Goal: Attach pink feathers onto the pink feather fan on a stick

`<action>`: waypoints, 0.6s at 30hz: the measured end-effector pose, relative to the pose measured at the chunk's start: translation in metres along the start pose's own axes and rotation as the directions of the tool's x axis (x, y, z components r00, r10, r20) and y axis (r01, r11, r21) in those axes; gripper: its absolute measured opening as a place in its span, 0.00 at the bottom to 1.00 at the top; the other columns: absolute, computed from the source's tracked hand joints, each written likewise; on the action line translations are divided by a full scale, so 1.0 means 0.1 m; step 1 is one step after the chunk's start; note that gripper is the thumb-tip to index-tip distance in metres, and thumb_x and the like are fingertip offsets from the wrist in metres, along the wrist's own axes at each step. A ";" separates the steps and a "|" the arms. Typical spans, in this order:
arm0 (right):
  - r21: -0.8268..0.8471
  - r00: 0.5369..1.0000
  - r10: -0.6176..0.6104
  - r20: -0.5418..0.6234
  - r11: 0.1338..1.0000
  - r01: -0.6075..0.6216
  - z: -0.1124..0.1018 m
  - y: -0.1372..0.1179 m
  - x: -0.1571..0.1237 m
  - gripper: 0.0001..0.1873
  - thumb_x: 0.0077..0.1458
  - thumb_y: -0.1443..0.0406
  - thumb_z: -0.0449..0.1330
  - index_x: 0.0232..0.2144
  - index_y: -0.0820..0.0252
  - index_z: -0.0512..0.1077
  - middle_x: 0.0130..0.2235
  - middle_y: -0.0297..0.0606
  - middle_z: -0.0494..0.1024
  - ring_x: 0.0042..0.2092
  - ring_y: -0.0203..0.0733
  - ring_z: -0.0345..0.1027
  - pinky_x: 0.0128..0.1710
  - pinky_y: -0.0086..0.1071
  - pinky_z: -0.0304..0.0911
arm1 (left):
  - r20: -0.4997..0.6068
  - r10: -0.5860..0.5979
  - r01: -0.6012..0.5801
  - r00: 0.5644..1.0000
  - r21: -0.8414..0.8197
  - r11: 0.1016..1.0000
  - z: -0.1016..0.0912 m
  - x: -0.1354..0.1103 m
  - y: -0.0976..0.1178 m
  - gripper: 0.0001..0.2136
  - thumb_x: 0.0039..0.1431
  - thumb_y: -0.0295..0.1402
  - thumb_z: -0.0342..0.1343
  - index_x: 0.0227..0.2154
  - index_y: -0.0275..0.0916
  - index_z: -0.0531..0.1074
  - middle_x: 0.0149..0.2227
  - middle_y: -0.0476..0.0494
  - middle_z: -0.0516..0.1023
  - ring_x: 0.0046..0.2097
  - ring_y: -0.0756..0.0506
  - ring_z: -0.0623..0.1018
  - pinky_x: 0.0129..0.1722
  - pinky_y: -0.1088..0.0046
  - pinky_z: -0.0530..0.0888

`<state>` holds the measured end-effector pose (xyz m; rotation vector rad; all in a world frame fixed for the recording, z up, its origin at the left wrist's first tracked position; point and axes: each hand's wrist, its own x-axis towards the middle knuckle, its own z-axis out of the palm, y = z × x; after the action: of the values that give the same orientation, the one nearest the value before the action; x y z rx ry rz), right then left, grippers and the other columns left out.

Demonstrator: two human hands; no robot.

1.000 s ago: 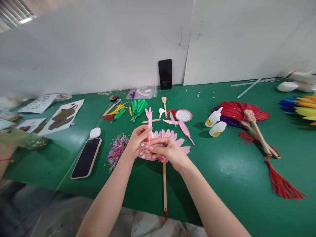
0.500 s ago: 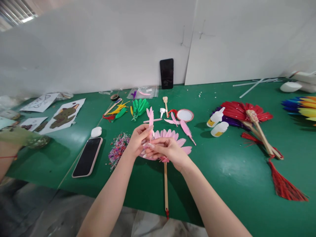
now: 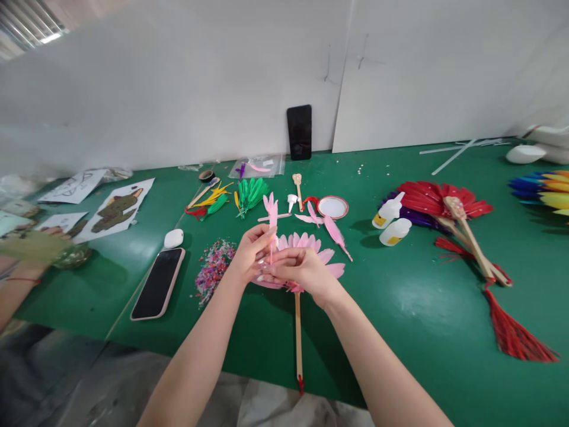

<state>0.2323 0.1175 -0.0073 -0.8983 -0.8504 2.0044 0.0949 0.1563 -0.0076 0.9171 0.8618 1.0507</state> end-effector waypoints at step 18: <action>-0.247 0.954 -0.290 0.076 0.922 0.300 0.06 0.04 0.00 0.20 0.51 0.48 0.58 0.27 0.60 0.67 0.23 0.33 0.74 0.23 0.35 0.70 0.23 0.28 0.65 | -0.003 0.024 -0.024 1.000 -0.007 1.000 -0.04 -0.01 0.01 0.16 0.49 0.41 0.61 0.19 0.36 0.63 0.13 0.57 0.56 0.15 0.59 0.52 0.14 0.81 0.48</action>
<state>0.2259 0.1143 -0.0080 -0.8176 -1.2123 1.6790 0.0904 0.1567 -0.0081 0.9221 0.8513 1.0749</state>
